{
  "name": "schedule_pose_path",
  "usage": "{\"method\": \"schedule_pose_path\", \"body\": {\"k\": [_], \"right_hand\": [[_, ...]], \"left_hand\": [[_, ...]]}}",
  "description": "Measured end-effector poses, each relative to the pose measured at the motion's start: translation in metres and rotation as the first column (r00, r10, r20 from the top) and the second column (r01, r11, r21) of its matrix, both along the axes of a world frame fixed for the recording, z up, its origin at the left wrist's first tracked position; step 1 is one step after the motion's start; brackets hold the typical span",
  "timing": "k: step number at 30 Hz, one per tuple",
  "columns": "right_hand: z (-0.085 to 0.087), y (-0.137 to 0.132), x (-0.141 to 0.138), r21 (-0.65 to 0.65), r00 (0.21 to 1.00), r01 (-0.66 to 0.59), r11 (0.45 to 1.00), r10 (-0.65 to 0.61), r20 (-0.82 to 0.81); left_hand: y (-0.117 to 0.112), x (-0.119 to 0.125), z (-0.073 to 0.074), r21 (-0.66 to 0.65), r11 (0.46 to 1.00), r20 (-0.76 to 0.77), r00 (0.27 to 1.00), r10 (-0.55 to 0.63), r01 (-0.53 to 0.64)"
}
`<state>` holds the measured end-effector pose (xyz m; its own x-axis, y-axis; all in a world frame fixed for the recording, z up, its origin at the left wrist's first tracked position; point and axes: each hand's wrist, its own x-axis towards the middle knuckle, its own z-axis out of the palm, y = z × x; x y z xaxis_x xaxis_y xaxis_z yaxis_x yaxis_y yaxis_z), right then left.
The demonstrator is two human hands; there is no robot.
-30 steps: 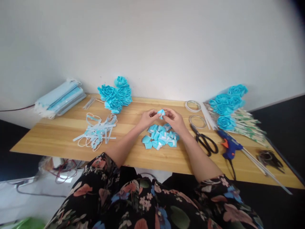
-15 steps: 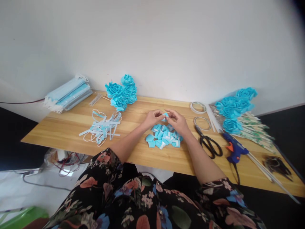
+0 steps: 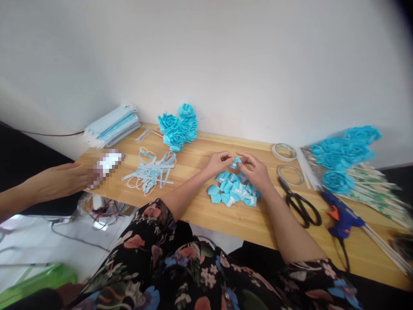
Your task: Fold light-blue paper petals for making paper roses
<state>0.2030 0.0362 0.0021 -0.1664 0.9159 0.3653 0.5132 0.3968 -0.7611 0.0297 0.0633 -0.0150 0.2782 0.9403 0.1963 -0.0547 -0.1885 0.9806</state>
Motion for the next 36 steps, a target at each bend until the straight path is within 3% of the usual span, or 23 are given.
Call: {"method": "schedule_pose_path", "body": {"k": [11,22,30,36], "right_hand": [[-0.007,0.004,0.003,0.072,0.997,0.027,0.997,-0.032,0.066],[-0.011,0.005,0.005,0.017,1.000,0.004,1.000,-0.005,0.029],[-0.007,0.003,0.001,0.085,0.997,0.013,0.996,-0.019,0.080],[-0.011,0.006,0.001,0.140,0.999,0.040,0.989,-0.044,0.026]], "left_hand": [[-0.002,0.000,0.004,-0.017,1.000,-0.035,0.999,0.009,-0.010],[-0.001,0.000,0.003,0.002,1.000,-0.052,0.998,0.019,-0.019],[-0.004,-0.002,0.004,0.089,0.996,-0.101,0.995,-0.003,0.013],[-0.005,-0.003,0.005,0.125,0.992,-0.140,0.990,-0.013,0.031]]}}
